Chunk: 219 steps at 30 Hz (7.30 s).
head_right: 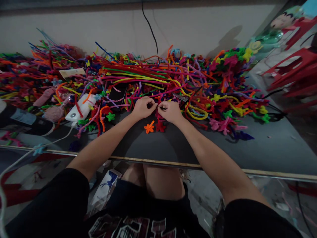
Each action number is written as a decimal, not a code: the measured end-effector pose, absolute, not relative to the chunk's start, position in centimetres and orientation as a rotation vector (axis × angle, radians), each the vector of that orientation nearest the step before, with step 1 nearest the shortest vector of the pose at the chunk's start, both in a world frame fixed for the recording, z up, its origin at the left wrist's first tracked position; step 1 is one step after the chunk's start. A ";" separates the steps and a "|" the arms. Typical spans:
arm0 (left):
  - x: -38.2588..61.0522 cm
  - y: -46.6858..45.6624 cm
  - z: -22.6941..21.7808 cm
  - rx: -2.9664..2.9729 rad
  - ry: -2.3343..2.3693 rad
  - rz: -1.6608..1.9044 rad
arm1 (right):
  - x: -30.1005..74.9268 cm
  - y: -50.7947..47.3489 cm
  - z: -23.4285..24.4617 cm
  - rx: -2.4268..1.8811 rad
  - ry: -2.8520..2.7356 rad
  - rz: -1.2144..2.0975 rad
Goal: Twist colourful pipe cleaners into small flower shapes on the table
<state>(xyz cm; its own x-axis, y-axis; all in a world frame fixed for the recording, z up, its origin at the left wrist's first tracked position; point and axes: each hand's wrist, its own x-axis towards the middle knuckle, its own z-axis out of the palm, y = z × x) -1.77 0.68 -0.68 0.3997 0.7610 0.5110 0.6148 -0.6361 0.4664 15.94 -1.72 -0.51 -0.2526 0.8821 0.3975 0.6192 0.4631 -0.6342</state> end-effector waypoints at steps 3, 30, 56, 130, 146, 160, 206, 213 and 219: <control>-1.7 0.8 -0.6 2.342 1.226 1.102 | 15.6 -2.1 -0.5 -1.274 -1.985 0.395; -1.7 1.3 -0.9 2.309 1.184 1.210 | 15.7 -2.4 0.0 -1.278 -1.941 0.370; -2.0 1.0 -0.3 2.294 1.039 1.262 | 16.6 -2.4 0.4 -1.272 -1.874 -0.033; -1.9 1.2 -1.4 2.145 1.108 1.224 | 16.3 -1.8 -0.7 -1.170 -1.932 0.234; -2.0 1.7 -1.7 2.274 0.981 1.195 | 16.3 -1.6 -0.8 -1.130 -1.844 0.307; -2.4 1.0 -0.7 2.515 1.037 1.297 | 16.3 -1.5 -0.4 -1.209 -1.726 0.462; -4.2 0.1 2.0 3.517 0.435 0.999 | 17.7 -0.4 0.6 -1.155 -1.724 1.357; -4.3 0.2 2.0 3.386 0.531 0.820 | 17.6 -0.7 0.8 -1.158 -1.804 1.283; -4.2 0.4 1.9 3.312 0.562 0.818 | 17.4 -1.0 0.6 -1.199 -1.883 1.082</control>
<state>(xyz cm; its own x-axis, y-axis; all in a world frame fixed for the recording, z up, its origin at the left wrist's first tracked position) -4.20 0.43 1.89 0.8394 0.2301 0.4924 0.3771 -0.8990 -0.2228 17.36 -0.98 0.59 -0.3712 0.9243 0.0885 0.3888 0.2413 -0.8892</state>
